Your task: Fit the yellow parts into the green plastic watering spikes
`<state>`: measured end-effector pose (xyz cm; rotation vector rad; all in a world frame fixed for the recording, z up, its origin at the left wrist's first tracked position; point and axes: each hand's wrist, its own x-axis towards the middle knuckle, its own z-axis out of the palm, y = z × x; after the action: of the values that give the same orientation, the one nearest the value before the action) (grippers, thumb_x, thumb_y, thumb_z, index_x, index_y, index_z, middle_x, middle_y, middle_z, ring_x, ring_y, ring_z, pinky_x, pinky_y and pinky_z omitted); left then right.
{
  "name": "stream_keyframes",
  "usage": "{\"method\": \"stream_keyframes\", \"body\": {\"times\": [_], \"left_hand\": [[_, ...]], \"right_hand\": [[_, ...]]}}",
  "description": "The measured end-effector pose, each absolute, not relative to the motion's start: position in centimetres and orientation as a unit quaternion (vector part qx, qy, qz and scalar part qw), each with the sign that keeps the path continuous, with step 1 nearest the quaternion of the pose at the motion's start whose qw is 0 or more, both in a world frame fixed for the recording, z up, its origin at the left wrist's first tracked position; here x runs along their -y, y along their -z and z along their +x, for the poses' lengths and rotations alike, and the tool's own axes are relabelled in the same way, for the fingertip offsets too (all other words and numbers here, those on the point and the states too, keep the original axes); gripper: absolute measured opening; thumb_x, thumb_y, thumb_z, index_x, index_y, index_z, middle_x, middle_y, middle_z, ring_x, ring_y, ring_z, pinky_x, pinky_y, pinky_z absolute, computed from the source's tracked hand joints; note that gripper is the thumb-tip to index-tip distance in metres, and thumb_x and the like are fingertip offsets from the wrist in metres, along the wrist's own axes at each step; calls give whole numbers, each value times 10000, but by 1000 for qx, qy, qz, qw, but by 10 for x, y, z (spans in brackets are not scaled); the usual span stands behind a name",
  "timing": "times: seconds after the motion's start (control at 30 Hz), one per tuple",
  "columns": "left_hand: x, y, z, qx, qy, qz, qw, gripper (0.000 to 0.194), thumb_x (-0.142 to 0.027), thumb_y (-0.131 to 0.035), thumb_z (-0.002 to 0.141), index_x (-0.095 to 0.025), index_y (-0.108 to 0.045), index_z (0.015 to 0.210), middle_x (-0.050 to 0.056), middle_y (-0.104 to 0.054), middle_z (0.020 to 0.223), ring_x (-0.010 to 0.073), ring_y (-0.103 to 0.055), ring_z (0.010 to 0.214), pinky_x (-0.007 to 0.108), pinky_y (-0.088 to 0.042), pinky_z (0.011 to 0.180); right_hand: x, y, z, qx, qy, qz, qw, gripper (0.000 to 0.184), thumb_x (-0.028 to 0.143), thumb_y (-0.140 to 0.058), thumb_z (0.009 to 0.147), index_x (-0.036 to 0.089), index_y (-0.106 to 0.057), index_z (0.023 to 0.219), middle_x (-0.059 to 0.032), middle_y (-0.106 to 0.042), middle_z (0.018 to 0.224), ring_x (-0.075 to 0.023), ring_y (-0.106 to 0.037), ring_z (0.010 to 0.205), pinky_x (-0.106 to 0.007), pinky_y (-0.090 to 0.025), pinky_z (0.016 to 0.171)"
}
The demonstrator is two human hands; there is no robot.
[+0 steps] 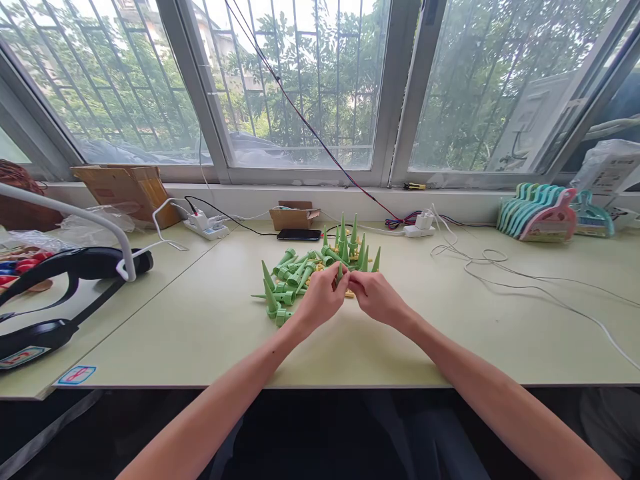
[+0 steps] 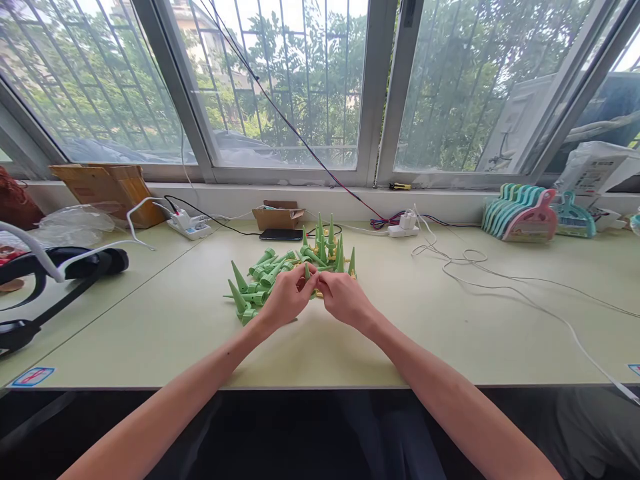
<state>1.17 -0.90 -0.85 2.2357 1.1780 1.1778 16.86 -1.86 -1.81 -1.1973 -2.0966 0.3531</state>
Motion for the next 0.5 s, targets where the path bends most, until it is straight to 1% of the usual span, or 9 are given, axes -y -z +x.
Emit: {"method": "stream_keyframes", "body": {"times": [0.23,0.5], "left_hand": [[10,8,12,-420,-419,786,176,204,-340,-454,907,-180,-556,832,-54,-440,529,90,-387,482,227,-327,528],[10,7,12,-429,-424,781,163,214,-347,-449,910,-184,-552,817,-54,-427,533,93,-380,490,232,-330,532]], "right_hand": [[19,17,169,805,-136,-468,339,270,246,-367,954,187,-493,722,-6,-571,667,-105,-418,550,-207,-309,549],[19,17,168,799,-131,-483,334,308,293,-365,955,198,-438,672,15,-486,586,-106,-370,509,-215,-289,523]]}}
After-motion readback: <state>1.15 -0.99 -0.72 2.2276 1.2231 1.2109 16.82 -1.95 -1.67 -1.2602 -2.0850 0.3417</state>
